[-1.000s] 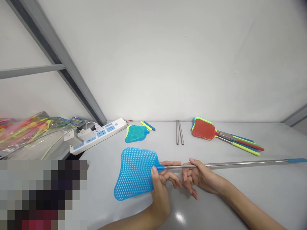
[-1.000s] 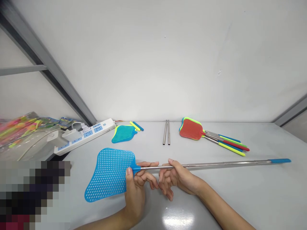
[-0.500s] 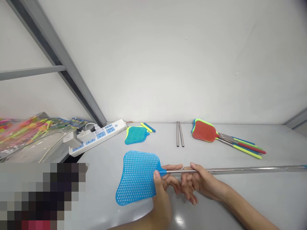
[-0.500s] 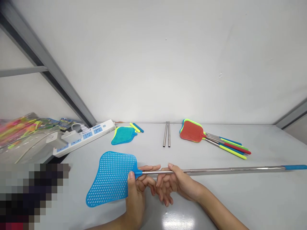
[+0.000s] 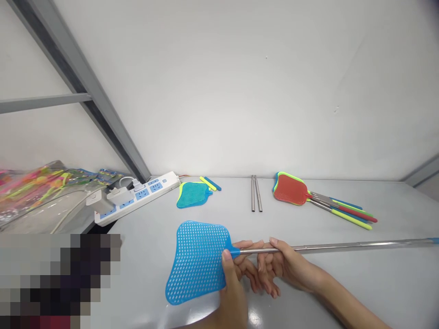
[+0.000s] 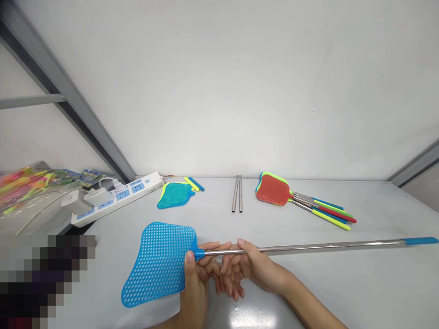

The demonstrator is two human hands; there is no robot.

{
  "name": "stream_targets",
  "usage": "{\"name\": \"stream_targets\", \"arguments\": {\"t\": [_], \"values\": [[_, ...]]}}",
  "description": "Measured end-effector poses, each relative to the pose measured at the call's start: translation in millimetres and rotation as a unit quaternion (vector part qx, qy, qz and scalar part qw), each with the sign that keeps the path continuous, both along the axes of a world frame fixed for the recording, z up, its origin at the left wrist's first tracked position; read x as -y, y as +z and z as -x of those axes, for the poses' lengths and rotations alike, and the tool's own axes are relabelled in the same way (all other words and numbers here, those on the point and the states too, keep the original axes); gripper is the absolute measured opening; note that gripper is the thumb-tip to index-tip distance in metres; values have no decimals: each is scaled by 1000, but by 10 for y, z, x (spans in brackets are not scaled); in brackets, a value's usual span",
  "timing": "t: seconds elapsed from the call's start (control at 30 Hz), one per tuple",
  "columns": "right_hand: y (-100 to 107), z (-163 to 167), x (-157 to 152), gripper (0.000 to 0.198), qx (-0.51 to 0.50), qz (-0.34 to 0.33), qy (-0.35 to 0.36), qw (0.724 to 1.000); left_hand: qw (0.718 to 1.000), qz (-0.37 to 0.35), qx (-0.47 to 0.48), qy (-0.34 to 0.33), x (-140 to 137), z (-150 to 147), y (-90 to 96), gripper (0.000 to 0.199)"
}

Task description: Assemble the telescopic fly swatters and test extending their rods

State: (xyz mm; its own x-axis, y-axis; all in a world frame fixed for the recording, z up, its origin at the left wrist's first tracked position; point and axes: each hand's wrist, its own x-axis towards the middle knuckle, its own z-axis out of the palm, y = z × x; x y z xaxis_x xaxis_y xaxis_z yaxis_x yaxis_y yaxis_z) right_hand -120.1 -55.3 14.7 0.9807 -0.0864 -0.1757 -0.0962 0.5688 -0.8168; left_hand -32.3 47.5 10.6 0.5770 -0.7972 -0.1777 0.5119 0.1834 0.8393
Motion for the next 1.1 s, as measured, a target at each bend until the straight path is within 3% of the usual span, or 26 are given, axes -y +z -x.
{"name": "stream_targets", "arguments": {"t": [0.13, 0.3, 0.53, 0.77, 1.1], "values": [[-21, 3, 3, 69, -4, 0, -4, 1000, 1000, 1, 12, 13, 1, 18, 7, 51], [25, -3, 18, 65, -25, 17, -33, 999, 998, -49, 21, -38, 60, -65, 110, 59], [54, -26, 75, 46, -47, 144, -204, 967, 997, -32, 50, 39, 162, -224, 215, 49], [36, 22, 224, 42, -9, 81, -336, 938, 995, -7, 26, 100, 241, -410, 150, 44], [61, 49, 300, 44, 8, 93, -353, 931, 992, 35, 34, 119, 275, -485, 187, 36]]}}
